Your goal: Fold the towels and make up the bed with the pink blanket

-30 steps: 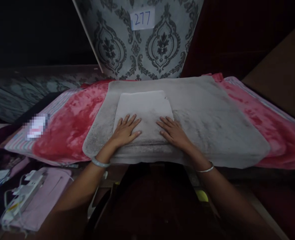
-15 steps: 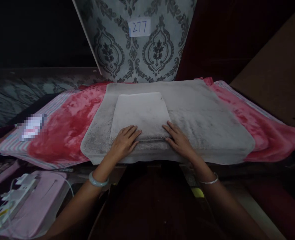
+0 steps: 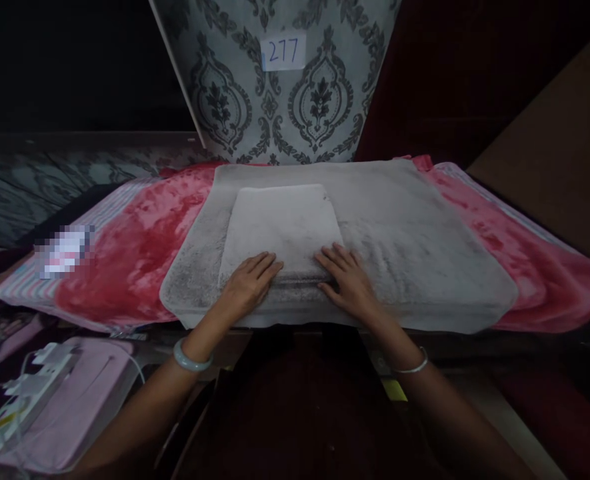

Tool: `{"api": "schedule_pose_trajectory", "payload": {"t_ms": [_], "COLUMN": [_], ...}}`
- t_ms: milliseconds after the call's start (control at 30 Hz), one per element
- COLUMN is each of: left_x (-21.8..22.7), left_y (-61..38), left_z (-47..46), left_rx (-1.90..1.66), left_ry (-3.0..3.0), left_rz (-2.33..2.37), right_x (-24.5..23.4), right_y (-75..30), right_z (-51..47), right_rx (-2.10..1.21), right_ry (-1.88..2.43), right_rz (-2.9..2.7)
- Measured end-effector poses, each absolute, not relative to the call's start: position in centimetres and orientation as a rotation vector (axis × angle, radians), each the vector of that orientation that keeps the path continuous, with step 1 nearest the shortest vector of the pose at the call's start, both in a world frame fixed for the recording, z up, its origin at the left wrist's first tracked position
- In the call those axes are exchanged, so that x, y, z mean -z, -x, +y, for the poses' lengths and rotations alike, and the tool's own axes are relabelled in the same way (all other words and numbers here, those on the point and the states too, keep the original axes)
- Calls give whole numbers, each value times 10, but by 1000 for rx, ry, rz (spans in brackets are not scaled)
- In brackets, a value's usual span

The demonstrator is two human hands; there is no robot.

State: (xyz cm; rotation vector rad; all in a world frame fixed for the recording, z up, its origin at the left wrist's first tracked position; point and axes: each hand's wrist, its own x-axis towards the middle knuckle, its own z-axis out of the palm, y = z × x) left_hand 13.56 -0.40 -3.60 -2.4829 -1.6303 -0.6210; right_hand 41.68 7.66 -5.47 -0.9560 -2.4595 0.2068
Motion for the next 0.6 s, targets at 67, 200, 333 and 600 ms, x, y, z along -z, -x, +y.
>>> {"api": "schedule_pose_trajectory", "payload": {"t_ms": [67, 200, 333, 600], "left_x": [33, 25, 22, 42], "left_y": [-131, -124, -121, -118], "left_z": [-4, -2, 3, -2], "left_rx": [581, 498, 538, 527], "left_ry": [2498, 2497, 2438, 2426], "left_rz": [-1632, -1657, -1556, -1456], "right_x": [52, 47, 42, 64], "right_y": [-412, -412, -414, -413], "right_z": [79, 85, 90, 84], "right_rx": [-195, -188, -152, -34], "right_ry": [914, 836, 762, 706], "right_rz": [-2511, -2553, -2446, -2447]}}
